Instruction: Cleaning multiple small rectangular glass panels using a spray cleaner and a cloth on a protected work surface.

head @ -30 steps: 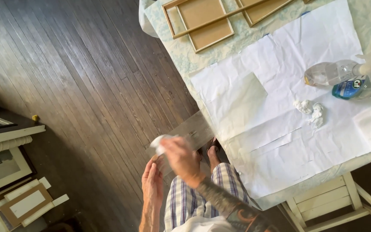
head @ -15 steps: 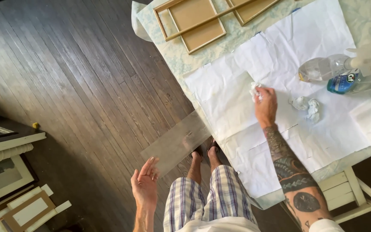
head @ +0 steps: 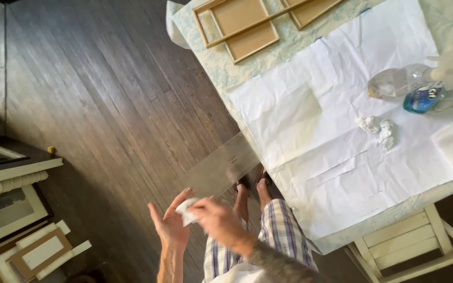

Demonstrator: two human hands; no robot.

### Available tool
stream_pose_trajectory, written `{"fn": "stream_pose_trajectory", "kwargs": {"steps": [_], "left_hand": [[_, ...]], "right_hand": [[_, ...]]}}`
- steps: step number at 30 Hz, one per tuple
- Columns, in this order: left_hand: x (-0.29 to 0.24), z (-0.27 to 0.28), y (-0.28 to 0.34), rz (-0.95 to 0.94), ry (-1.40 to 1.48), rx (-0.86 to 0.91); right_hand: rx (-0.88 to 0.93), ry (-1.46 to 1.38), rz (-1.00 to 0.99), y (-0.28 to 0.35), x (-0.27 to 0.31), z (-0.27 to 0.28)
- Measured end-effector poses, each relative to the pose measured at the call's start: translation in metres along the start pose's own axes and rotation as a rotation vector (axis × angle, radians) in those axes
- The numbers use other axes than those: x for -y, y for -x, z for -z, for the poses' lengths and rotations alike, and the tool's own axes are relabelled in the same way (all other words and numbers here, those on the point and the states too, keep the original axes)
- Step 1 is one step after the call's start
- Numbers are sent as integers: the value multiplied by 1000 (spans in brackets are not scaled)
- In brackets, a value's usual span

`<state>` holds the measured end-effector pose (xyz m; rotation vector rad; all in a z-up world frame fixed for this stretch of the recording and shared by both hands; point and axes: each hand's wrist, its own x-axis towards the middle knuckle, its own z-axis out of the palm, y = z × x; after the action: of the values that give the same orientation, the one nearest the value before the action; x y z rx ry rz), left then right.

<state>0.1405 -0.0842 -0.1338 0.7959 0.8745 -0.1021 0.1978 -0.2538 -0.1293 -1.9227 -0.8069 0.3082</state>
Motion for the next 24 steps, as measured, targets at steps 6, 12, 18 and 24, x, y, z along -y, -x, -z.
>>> {"fn": "stream_pose_trajectory", "kwargs": {"steps": [6, 12, 18, 24], "left_hand": [[4, -5, -5, -135, -56, -3], [-1, -19, 6, -129, -64, -46], [0, -12, 7, -28, 38, -5], [-14, -26, 13, 27, 20, -12]], "right_hand": [[-354, -136, -221, 6, -139, 113], [-457, 204, -437, 4, -190, 99], [20, -63, -273, -4, 13, 14], [-88, -387, -285, -11, -45, 65]]}}
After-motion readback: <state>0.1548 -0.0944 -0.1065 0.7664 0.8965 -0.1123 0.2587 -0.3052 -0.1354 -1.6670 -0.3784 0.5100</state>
